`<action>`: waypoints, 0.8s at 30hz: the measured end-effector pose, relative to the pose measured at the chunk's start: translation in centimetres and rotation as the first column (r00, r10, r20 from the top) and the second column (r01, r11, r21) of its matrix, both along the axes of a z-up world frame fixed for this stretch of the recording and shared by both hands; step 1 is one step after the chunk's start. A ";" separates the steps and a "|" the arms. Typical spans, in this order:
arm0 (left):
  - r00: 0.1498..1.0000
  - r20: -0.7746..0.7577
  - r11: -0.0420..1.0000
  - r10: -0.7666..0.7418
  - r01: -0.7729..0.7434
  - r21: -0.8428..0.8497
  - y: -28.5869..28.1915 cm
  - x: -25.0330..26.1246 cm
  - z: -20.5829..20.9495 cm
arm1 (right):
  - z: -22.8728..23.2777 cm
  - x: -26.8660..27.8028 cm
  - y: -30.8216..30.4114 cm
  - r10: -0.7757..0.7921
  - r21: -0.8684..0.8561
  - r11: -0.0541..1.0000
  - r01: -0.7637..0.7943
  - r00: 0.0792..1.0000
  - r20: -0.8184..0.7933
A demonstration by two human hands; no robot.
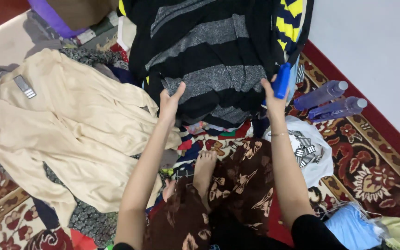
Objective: Attaching tags to various garments using a manual tagging gun
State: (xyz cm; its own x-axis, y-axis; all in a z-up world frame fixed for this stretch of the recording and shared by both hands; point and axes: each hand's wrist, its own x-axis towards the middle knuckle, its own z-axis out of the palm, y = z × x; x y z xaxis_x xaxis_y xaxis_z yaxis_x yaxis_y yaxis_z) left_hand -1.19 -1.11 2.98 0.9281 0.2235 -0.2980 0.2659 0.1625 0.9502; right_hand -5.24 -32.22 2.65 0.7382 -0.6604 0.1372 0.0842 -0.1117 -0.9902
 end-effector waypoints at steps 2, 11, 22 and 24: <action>1.000 0.012 0.970 0.007 -0.004 -0.242 -1.0 -1.1 2.1 | -3.0 0.7 -2.4 0.096 0.278 0.955 -0.106 0.994 0.050; 0.980 -0.198 0.574 -0.007 -0.159 -0.804 -0.1 -3.2 6.1 | -13.3 3.0 -5.6 0.323 0.715 0.577 -0.395 0.914 0.244; 0.935 -0.123 0.662 -0.332 0.138 -0.737 2.3 -5.1 -6.1 | -4.0 -4.4 -6.2 0.425 0.757 0.500 -0.422 0.880 0.210; 0.997 -0.073 0.647 0.015 -0.066 -0.759 1.2 -5.2 0.9 | -8.3 -4.0 -8.1 0.408 0.639 0.659 -0.397 0.902 0.140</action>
State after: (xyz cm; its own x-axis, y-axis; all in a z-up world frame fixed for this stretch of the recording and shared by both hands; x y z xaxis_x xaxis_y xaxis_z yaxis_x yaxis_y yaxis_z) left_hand -6.35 0.08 3.89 0.9001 -0.0682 -0.4303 0.2885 0.8334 0.4714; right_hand -9.27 -40.31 -5.62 0.9513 -0.2206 -0.2153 -0.0470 0.5866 -0.8085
